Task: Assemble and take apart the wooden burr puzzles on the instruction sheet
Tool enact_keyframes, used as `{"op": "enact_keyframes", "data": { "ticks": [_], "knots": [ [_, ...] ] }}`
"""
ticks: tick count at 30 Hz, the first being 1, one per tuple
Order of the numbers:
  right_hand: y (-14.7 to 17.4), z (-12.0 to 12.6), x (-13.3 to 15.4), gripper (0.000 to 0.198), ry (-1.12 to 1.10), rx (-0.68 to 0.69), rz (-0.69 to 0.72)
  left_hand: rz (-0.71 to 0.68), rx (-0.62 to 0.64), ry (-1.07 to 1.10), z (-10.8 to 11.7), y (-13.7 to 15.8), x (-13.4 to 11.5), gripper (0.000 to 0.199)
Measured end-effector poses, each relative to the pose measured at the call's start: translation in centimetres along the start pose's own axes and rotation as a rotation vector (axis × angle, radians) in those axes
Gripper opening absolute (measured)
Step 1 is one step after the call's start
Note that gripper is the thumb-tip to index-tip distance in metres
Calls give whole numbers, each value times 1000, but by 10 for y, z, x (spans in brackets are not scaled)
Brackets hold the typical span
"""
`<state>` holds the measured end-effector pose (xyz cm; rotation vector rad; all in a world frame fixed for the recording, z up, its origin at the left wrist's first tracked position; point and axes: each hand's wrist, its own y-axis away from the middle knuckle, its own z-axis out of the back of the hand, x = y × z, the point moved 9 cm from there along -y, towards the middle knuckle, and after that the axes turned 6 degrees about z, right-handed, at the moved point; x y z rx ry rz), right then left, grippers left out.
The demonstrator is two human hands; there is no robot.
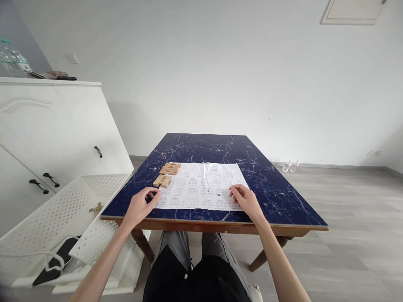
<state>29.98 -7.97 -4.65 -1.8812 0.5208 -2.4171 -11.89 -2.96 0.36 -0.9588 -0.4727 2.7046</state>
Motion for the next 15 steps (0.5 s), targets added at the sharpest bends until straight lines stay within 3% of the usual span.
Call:
{"op": "enact_keyframes", "data": {
  "ticks": [15],
  "knots": [
    [-1,3,5,52,-16,-29,12,1,-5,5,-1,-3,-1,28]
  ]
}}
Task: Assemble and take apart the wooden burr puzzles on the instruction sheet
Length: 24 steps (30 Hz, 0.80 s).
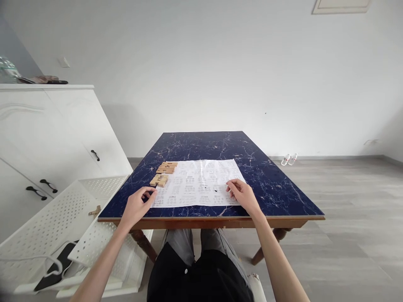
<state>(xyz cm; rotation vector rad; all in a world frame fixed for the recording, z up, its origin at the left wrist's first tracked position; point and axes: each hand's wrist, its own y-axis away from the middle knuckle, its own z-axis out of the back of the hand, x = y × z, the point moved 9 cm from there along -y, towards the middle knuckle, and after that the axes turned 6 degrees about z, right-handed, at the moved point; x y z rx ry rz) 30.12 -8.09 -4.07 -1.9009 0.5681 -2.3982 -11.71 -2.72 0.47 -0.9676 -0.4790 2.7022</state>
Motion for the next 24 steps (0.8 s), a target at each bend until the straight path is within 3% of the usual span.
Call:
{"op": "enact_keyframes", "data": {
  "ticks": [19,24],
  "knots": [
    [1,-3,2,53,31,5,-21,34,-128,46,12,6,-1,24],
    [2,-3,1,52,14,4,-19,29,-213,-16,16,7,-1,24]
  ]
}}
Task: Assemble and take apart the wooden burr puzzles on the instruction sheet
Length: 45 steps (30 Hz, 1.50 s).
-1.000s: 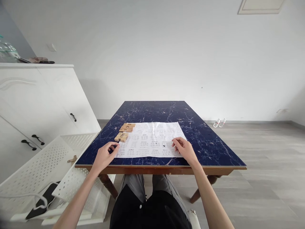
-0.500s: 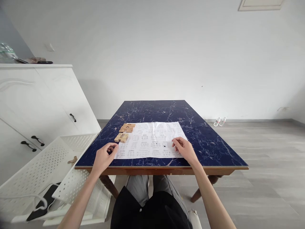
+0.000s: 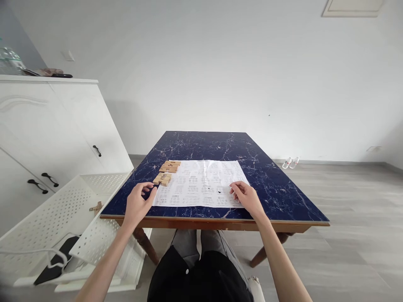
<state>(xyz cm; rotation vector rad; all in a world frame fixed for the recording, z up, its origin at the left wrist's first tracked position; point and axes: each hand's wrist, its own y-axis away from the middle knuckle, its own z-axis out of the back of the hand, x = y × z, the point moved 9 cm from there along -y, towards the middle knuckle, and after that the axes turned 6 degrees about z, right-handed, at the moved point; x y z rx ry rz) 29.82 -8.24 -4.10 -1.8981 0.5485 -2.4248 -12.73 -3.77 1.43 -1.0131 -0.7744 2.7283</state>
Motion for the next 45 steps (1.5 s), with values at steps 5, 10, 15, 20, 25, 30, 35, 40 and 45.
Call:
{"op": "enact_keyframes", "data": {
  "ticks": [5,10,15,20,25,30,35,40,45],
  "knots": [
    [-1,1,-2,51,-20,-3,4,-4,-63,-125,-17,-14,-13,57],
    [-2,2,-7,51,-18,-3,5,14,-40,-264,-53,-44,-31,69],
    [-3,2,-9,50,-19,-1,6,85,1,-386,-72,-58,-25,65],
    [-3,2,-11,49,-23,-7,8,106,40,-437,-78,-59,-12,55],
    [-4,2,-13,46,-22,1,9,129,63,-435,-78,-68,8,53],
    [-4,2,-12,46,-31,-2,11,125,80,-397,-76,-74,26,54],
    [-4,3,-11,46,-28,-5,10,120,91,-326,-76,-78,38,51],
    [-4,2,-9,46,-25,4,7,86,114,-239,-73,-83,44,56],
    [-3,2,-7,47,-24,12,7,71,117,-175,-69,-87,46,53]
  ]
}}
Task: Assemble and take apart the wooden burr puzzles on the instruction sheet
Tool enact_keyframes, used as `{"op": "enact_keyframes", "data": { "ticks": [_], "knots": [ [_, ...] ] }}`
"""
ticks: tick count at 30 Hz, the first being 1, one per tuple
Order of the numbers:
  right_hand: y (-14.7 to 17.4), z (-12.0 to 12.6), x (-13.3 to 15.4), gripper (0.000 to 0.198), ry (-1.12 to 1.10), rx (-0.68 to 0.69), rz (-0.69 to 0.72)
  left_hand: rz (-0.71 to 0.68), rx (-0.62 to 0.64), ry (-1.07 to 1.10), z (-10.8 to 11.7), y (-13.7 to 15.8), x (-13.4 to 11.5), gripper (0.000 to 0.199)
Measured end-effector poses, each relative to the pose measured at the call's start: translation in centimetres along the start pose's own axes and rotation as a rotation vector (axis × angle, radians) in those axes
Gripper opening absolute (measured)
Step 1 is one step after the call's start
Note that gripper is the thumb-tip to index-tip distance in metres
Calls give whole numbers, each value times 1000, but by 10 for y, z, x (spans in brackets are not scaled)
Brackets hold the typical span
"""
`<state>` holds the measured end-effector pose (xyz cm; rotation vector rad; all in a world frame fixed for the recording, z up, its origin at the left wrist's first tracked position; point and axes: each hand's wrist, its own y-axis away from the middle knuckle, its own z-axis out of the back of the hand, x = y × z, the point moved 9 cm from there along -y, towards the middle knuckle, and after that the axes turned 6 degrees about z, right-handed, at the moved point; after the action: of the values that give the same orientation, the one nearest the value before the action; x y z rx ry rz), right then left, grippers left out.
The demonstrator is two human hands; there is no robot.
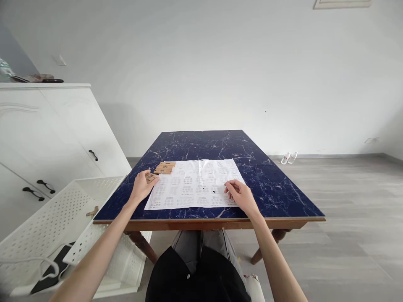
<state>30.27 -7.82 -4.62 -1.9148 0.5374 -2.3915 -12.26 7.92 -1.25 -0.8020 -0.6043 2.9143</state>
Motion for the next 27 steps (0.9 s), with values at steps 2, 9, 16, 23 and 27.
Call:
{"op": "enact_keyframes", "data": {
  "ticks": [2,9,16,23,27],
  "knots": [
    [0,0,1,48,-2,1,2,-2,5,20,-1,-1,-2,53],
    [-2,-2,5,51,-16,19,6,-64,57,4,-2,9,-16,58],
    [-2,-2,7,50,-17,29,11,-206,68,-147,-7,14,-66,74],
    [-1,-1,10,53,21,21,22,-82,223,-318,-71,-39,-93,95],
    [-2,-1,8,52,31,18,24,17,307,-373,-93,-51,-83,102]
  ]
}}
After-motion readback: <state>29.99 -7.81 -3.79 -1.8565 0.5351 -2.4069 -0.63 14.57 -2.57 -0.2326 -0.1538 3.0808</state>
